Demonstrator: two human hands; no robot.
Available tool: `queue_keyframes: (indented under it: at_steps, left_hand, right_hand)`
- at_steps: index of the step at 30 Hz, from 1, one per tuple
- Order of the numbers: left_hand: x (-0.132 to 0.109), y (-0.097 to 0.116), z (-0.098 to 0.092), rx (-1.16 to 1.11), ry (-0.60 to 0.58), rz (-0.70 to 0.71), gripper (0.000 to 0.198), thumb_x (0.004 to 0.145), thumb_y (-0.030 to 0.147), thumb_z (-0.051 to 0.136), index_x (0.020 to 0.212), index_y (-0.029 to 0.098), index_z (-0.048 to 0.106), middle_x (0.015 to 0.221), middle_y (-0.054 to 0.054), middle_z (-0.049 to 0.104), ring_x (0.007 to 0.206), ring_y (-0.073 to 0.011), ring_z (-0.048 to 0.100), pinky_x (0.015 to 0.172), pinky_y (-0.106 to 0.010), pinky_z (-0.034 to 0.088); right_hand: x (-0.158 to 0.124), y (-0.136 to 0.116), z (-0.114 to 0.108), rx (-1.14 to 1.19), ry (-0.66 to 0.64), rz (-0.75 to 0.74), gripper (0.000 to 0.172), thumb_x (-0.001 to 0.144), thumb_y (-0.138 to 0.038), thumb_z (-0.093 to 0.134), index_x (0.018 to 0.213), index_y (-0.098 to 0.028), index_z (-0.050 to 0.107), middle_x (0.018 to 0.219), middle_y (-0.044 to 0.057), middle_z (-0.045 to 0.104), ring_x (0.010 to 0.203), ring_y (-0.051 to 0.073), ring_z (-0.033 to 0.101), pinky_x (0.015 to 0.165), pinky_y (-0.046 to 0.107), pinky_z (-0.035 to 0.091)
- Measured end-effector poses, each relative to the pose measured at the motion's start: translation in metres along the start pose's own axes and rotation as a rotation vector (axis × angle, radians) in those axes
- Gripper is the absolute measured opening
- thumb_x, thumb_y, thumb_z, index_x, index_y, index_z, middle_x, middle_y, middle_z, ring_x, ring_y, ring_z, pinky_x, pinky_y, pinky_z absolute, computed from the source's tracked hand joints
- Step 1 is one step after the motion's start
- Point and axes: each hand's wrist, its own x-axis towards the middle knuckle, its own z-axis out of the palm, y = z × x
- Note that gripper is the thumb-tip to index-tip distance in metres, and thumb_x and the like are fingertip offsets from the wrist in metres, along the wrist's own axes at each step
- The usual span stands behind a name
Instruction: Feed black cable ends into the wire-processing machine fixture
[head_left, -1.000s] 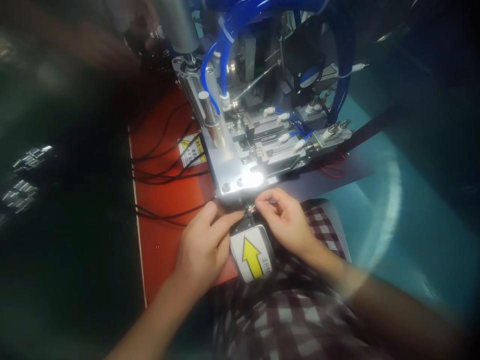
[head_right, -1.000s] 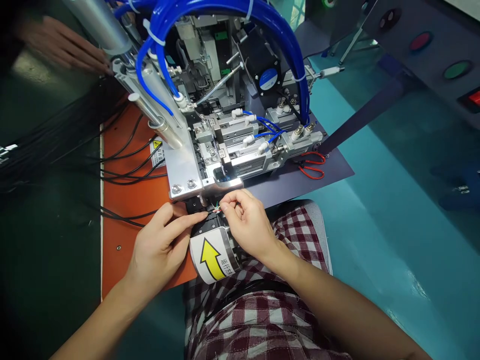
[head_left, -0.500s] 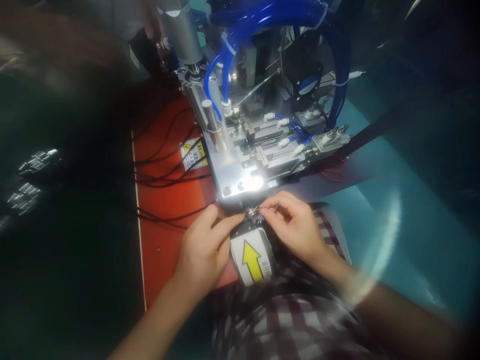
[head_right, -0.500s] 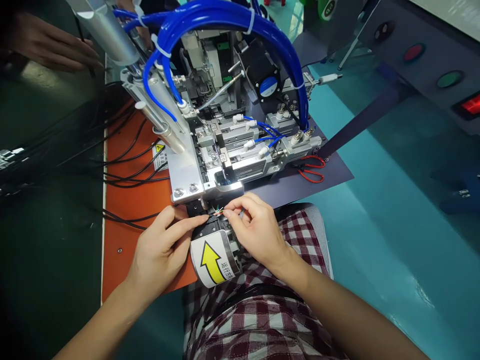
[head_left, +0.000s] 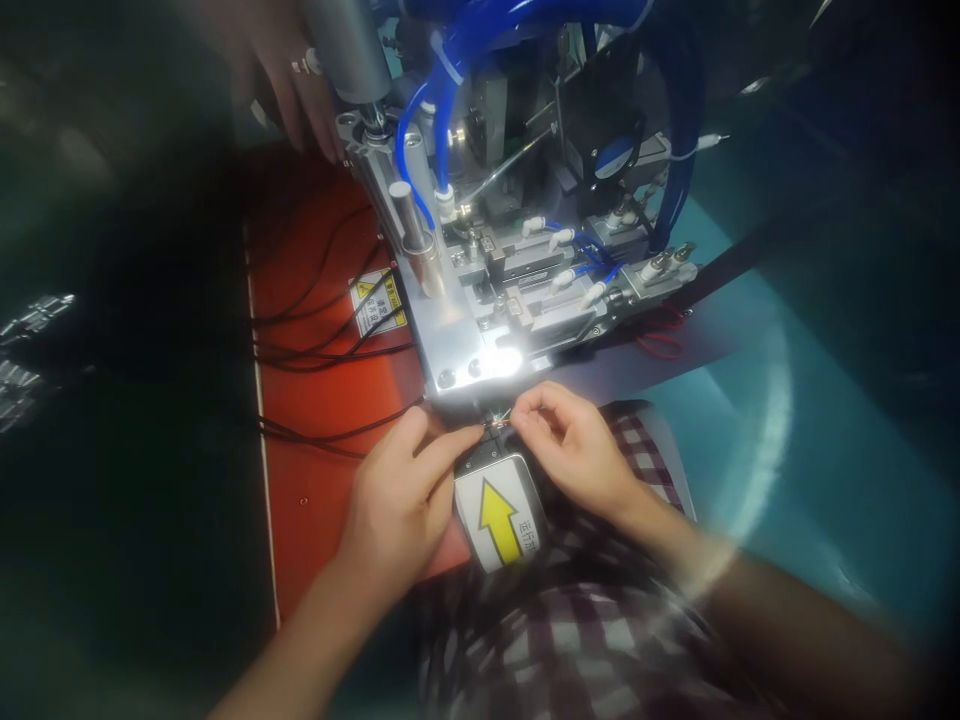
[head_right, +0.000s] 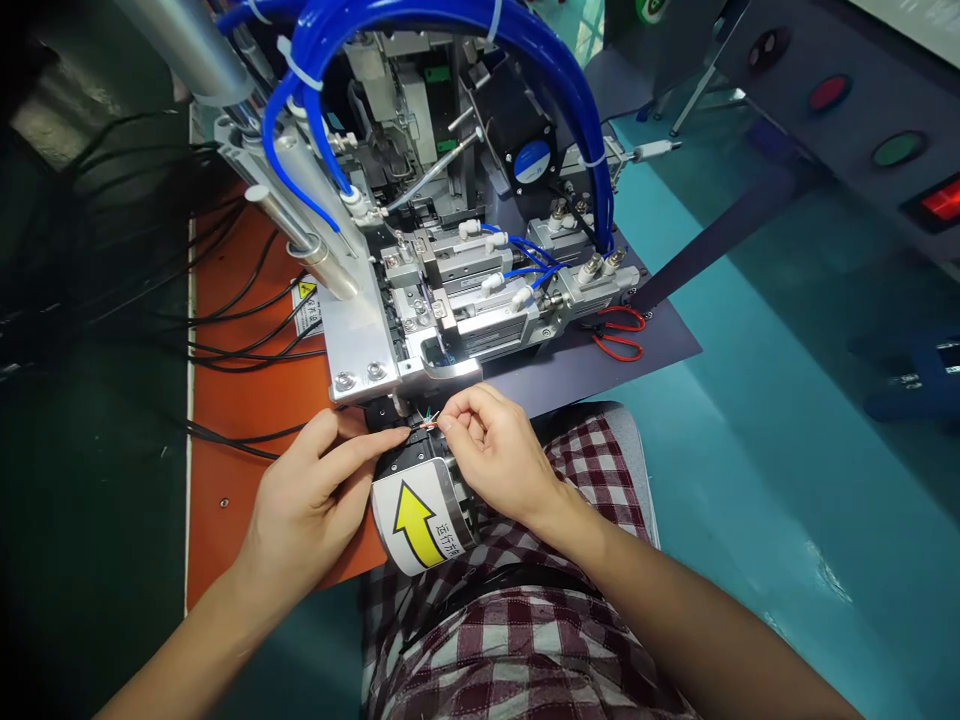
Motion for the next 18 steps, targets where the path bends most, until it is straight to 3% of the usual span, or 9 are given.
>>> queue_keyframes:
  at_steps: [13, 18]
  left_hand:
    - [0.0016, 0.0019, -0.0014, 0.042, -0.017, 0.032, 0.031, 0.089, 0.006, 0.047, 0.108, 0.016, 0.069, 0.087, -0.005, 0.054, 0.077, -0.0146, 0.054, 0.061, -0.025, 0.046]
    - [0.0021, 0.0036, -0.0018, 0.104, -0.013, 0.061, 0.031, 0.090, 0.007, 0.045, 0.109, 0.017, 0.069, 0.084, -0.005, 0.052, 0.074, -0.0143, 0.053, 0.059, -0.025, 0.046]
  right_hand:
    - [0.0018, -0.0050, -0.0005, -0.174, 0.021, -0.085, 0.012, 0.087, -0.017, 0.052, 0.076, -0.018, 0.058, 0.075, 0.002, 0.057, 0.069, 0.014, 0.054, 0.062, 0.027, 0.043]
    - [0.0027, -0.0058, -0.0016, -0.228, 0.020, -0.042, 0.013, 0.086, -0.015, 0.053, 0.074, -0.019, 0.057, 0.072, 0.001, 0.059, 0.067, 0.015, 0.056, 0.062, 0.027, 0.044]
